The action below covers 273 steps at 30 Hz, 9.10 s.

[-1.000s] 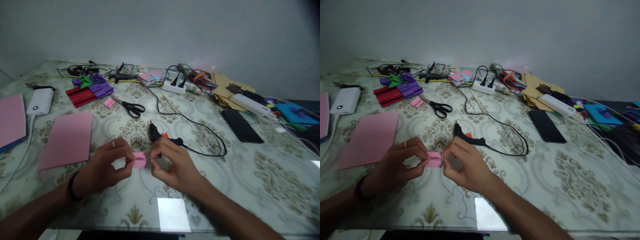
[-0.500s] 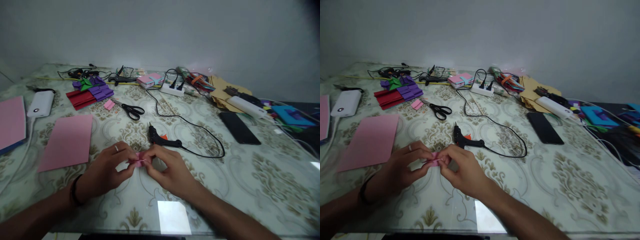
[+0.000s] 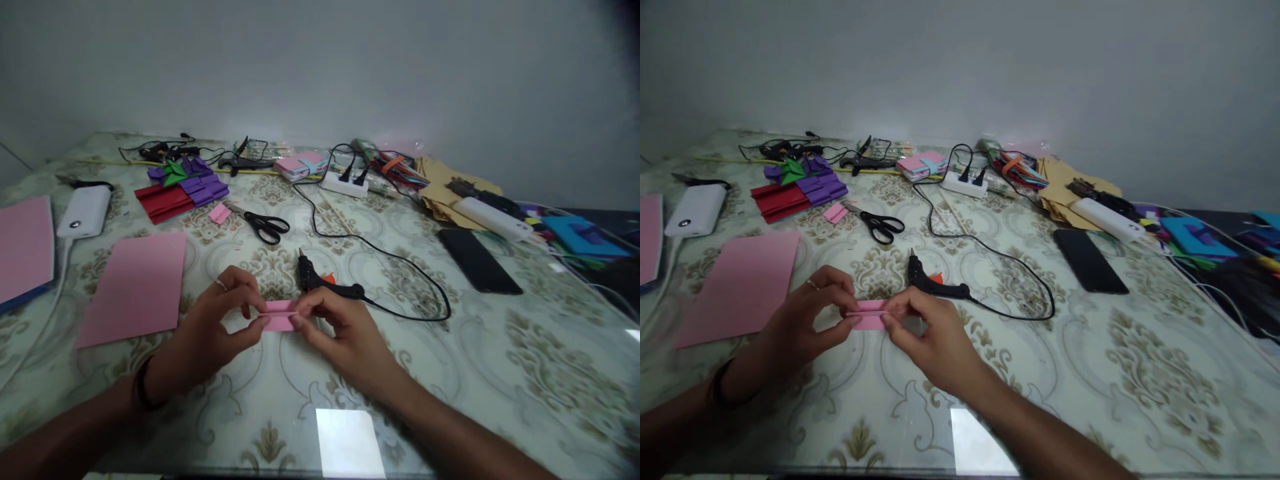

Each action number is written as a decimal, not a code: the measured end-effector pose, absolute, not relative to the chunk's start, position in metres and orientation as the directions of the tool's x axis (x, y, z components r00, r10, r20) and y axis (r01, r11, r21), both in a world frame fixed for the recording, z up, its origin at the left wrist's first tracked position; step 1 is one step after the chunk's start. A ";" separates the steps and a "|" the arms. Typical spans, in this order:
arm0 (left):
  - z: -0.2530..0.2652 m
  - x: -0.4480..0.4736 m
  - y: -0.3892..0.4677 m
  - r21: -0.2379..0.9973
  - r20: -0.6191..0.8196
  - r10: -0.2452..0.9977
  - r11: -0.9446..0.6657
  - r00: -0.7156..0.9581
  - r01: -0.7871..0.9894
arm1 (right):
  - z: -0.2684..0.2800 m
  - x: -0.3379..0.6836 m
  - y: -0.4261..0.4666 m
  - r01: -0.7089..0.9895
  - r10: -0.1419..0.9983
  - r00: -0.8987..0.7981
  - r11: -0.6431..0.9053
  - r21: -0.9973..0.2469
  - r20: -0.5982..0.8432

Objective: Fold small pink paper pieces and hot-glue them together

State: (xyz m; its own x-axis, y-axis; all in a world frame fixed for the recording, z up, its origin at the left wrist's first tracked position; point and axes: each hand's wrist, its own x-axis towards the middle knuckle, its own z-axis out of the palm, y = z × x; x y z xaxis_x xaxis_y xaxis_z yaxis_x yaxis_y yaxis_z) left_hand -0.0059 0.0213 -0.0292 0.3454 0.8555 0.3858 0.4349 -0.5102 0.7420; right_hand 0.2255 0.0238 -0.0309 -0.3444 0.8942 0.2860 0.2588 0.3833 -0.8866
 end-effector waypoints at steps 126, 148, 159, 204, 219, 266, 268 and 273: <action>-0.009 -0.004 0.011 0.975 0.067 0.943 -0.130 0.325 0.178 | -0.030 0.222 0.018 -0.194 0.925 -0.375 -0.019 -0.981 0.056; -0.009 -0.003 0.009 0.968 -0.015 0.936 -0.075 0.353 0.240 | -0.030 0.220 0.016 0.014 0.944 -0.322 0.076 -0.997 0.068; -0.010 -0.003 0.010 0.883 0.021 0.961 -0.147 0.275 0.446 | -0.033 0.219 0.014 -0.109 0.914 -0.390 0.079 -0.991 0.116; -0.013 -0.002 0.011 0.965 -0.251 0.850 0.180 0.464 0.192 | -0.027 0.221 0.015 0.069 0.870 -0.472 -0.123 -0.990 -0.141; -0.011 -0.002 0.009 0.956 -0.277 0.805 0.177 0.525 0.234 | -0.027 0.219 0.014 0.045 0.827 -0.539 -0.161 -0.986 -0.159; -0.011 -0.003 0.011 0.882 -0.120 0.844 -0.152 0.523 0.447 | -0.022 0.222 0.014 0.196 0.794 -0.599 0.024 -0.980 -0.100; -0.012 -0.005 0.011 0.893 -0.110 0.845 -0.147 0.524 0.425 | -0.023 0.222 0.014 0.193 0.797 -0.596 0.026 -0.981 -0.096; -0.012 -0.006 0.012 0.941 -0.128 0.843 -0.063 0.523 0.332 | -0.023 0.223 0.017 0.150 0.836 -0.537 -0.034 -0.988 -0.111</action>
State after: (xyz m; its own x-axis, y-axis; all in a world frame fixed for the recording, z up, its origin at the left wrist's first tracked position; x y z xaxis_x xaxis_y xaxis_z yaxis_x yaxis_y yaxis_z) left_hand -0.0062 0.0123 -0.0119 0.5228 0.8427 -0.1283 0.3322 -0.0628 0.9411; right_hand 0.2234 0.0170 -0.0230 -0.5372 0.8362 -0.1105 0.1499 -0.0343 -0.9881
